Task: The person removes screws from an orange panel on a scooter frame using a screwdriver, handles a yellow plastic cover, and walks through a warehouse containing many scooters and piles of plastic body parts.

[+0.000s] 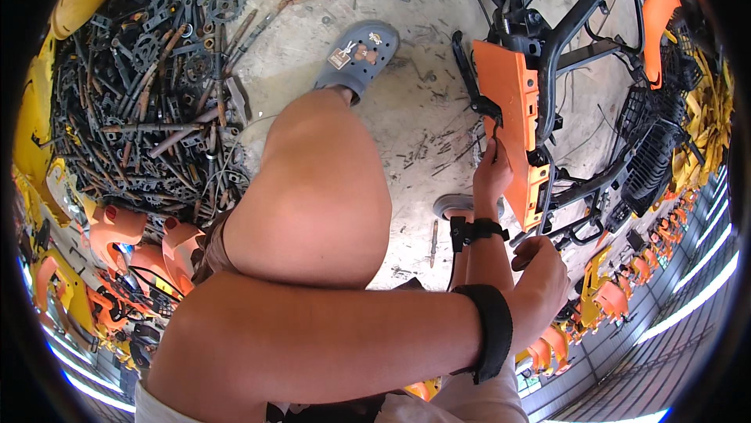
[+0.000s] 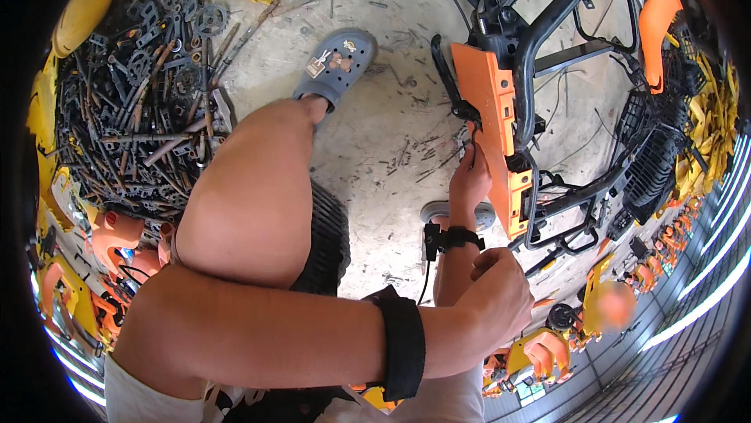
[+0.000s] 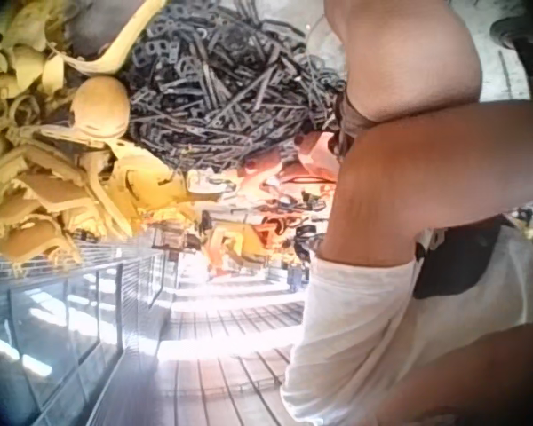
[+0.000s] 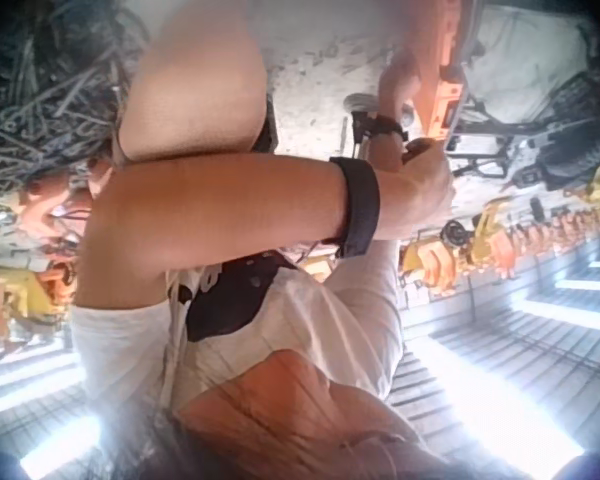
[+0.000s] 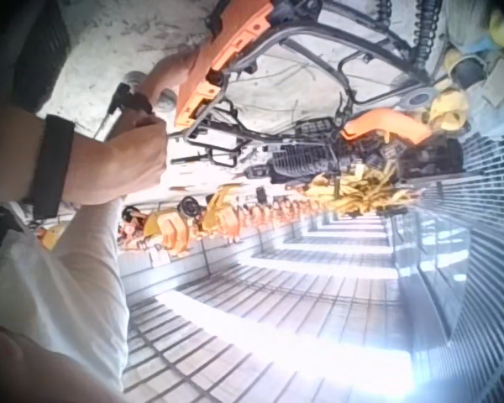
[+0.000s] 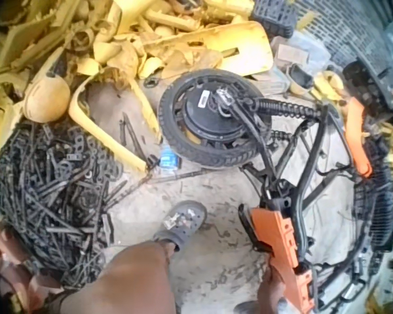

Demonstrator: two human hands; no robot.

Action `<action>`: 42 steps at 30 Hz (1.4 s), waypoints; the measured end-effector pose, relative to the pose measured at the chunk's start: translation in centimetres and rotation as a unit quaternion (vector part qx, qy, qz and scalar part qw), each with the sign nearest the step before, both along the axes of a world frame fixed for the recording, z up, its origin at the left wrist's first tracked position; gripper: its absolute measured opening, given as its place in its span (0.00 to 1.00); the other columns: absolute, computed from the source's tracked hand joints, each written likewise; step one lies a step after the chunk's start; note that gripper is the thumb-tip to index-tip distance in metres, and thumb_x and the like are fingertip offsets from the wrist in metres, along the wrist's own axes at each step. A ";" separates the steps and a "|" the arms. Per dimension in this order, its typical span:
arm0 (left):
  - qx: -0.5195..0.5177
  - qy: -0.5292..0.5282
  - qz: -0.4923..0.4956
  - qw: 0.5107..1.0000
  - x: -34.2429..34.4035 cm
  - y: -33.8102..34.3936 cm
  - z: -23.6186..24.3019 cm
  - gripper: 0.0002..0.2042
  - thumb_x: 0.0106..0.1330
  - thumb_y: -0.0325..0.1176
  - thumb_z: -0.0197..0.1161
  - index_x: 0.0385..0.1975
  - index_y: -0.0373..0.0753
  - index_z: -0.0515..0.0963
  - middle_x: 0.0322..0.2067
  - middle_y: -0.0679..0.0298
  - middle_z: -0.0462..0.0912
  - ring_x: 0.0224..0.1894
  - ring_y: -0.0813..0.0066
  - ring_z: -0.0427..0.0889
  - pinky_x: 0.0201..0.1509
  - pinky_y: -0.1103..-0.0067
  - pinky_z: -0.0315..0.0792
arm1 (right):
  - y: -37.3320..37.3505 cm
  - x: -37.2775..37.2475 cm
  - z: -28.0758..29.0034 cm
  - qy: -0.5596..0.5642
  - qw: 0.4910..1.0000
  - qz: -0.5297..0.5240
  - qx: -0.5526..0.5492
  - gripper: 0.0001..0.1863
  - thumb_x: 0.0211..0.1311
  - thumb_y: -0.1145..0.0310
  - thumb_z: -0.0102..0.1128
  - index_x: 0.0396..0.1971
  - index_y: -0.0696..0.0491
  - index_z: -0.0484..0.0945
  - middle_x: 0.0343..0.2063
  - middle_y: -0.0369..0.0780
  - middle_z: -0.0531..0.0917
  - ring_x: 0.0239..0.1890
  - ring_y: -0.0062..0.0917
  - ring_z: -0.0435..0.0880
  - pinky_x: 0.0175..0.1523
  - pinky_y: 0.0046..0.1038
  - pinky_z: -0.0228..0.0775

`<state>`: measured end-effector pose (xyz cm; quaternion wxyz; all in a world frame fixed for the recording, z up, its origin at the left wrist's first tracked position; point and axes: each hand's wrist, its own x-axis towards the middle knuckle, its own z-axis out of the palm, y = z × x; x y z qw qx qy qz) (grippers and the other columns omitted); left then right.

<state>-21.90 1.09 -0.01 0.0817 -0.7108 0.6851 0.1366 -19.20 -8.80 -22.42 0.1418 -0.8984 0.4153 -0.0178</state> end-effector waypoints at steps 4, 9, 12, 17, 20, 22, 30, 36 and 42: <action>0.018 0.225 -0.015 0.974 10.7 2.4 3.8 0.13 0.63 0.42 0.58 0.38 0.39 0.75 0.31 0.61 0.74 0.34 0.68 0.74 0.38 0.69 0.68 | -0.3 0.9 -0.4 0.039 0.999 -0.036 -0.008 0.15 0.67 0.56 0.56 0.39 0.51 0.84 0.25 0.45 0.85 0.27 0.41 0.85 0.31 0.38 0.75; 0.020 0.305 -0.016 0.952 18.7 4.7 5.9 0.13 0.61 0.38 0.56 0.39 0.34 0.76 0.31 0.57 0.77 0.32 0.63 0.76 0.36 0.64 0.69 | -0.1 1.2 -0.5 0.055 0.995 -0.050 -0.069 0.18 0.66 0.52 0.55 0.36 0.52 0.85 0.23 0.44 0.85 0.24 0.40 0.84 0.28 0.37 0.74; 0.029 0.321 -0.028 0.946 19.5 4.7 6.0 0.14 0.61 0.37 0.56 0.39 0.33 0.77 0.31 0.56 0.78 0.31 0.62 0.77 0.36 0.63 0.70 | 0.6 1.2 -1.0 0.051 0.992 -0.086 -0.079 0.19 0.66 0.51 0.55 0.35 0.52 0.85 0.23 0.44 0.85 0.23 0.39 0.84 0.27 0.37 0.73; 0.030 0.324 -0.032 0.945 18.9 3.5 5.7 0.12 0.61 0.35 0.56 0.38 0.33 0.77 0.30 0.57 0.77 0.32 0.64 0.77 0.37 0.66 0.70 | 0.8 1.2 -1.6 0.011 0.991 -0.108 -0.079 0.19 0.65 0.50 0.56 0.33 0.51 0.86 0.22 0.42 0.85 0.22 0.37 0.84 0.26 0.37 0.74; 0.035 0.326 -0.030 0.944 18.5 3.1 5.6 0.12 0.61 0.34 0.57 0.38 0.33 0.76 0.30 0.59 0.77 0.32 0.65 0.77 0.38 0.67 0.70 | 0.4 0.9 -1.5 0.017 0.991 -0.094 -0.091 0.19 0.64 0.50 0.57 0.33 0.51 0.86 0.23 0.41 0.85 0.22 0.36 0.84 0.27 0.37 0.74; 0.036 0.328 -0.032 0.944 18.2 3.1 5.5 0.11 0.60 0.33 0.57 0.37 0.32 0.76 0.30 0.59 0.77 0.33 0.66 0.76 0.39 0.68 0.70 | 0.1 0.7 -1.7 0.041 0.991 -0.102 -0.081 0.19 0.64 0.50 0.58 0.33 0.51 0.86 0.23 0.41 0.86 0.22 0.36 0.84 0.27 0.37 0.74; 0.058 0.324 -0.033 0.944 17.5 4.0 4.7 0.10 0.60 0.32 0.57 0.36 0.32 0.76 0.29 0.61 0.76 0.33 0.68 0.76 0.40 0.70 0.70 | -0.5 -0.1 -2.8 0.011 0.995 -0.043 -0.094 0.19 0.64 0.51 0.59 0.32 0.52 0.86 0.23 0.42 0.85 0.22 0.39 0.83 0.27 0.39 0.73; 0.063 0.308 -0.027 0.949 17.8 4.4 3.8 0.09 0.59 0.32 0.58 0.35 0.33 0.77 0.28 0.61 0.77 0.33 0.67 0.76 0.40 0.69 0.70 | -1.2 -0.5 -2.2 -0.014 0.994 -0.052 -0.092 0.20 0.63 0.49 0.59 0.30 0.52 0.86 0.19 0.41 0.84 0.19 0.36 0.83 0.22 0.36 0.71; 0.065 0.300 -0.028 0.951 17.7 4.3 3.4 0.09 0.59 0.32 0.58 0.34 0.33 0.77 0.28 0.61 0.77 0.32 0.67 0.76 0.40 0.69 0.69 | -0.1 -0.2 -3.9 0.020 0.990 -0.118 -0.070 0.20 0.65 0.50 0.56 0.35 0.52 0.85 0.28 0.44 0.86 0.28 0.41 0.85 0.31 0.40 0.74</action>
